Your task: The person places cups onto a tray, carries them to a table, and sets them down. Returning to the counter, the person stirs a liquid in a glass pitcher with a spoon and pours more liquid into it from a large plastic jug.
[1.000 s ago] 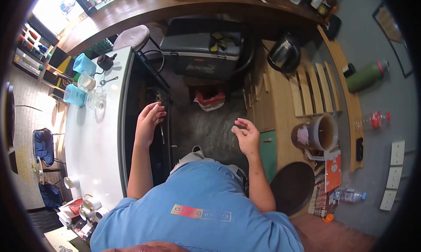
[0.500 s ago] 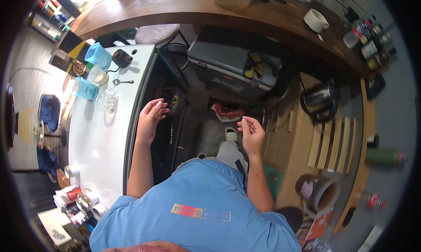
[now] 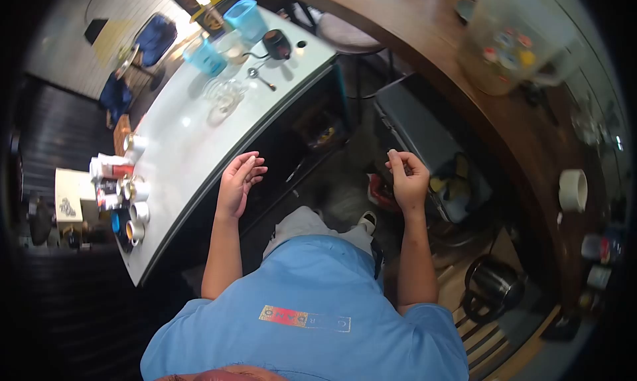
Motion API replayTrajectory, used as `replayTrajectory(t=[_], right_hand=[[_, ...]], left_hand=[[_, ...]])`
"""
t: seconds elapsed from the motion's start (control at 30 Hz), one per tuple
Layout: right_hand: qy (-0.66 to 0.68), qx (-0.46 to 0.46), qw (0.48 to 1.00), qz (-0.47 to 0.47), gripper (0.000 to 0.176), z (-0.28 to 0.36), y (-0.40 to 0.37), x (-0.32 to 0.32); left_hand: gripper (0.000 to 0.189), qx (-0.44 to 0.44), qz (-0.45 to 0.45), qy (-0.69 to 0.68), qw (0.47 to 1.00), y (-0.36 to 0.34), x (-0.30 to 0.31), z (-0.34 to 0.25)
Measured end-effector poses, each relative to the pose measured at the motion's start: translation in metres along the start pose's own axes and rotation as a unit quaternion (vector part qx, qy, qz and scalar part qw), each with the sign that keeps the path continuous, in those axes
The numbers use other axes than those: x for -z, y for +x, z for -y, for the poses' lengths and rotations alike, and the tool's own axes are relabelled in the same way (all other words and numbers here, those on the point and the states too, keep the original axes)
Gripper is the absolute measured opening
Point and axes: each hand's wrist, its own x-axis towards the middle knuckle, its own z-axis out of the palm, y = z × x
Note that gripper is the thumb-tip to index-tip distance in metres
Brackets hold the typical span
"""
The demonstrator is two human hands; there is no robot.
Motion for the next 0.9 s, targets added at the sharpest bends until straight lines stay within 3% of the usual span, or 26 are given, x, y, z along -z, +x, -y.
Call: replayTrajectory(t=[0.23, 0.57, 0.9], right_hand=[[-0.008, -0.047, 0.996, 0.082, 0.012, -0.021, 0.027, -0.062], [-0.052, -0.012, 0.994, 0.095, 0.014, 0.002, 0.077, -0.173], [-0.072, -0.018, 0.989, 0.131, 0.014, -0.008, 0.099, -0.254]], left_hand=[[0.028, 0.017, -0.134, -0.043, 0.99, 0.005, 0.054, 0.011], [0.03, -0.006, -0.133, -0.095, 0.987, 0.085, 0.128, -0.011], [0.041, -0.004, -0.118, -0.01, 0.993, 0.156, 0.167, -0.035]])
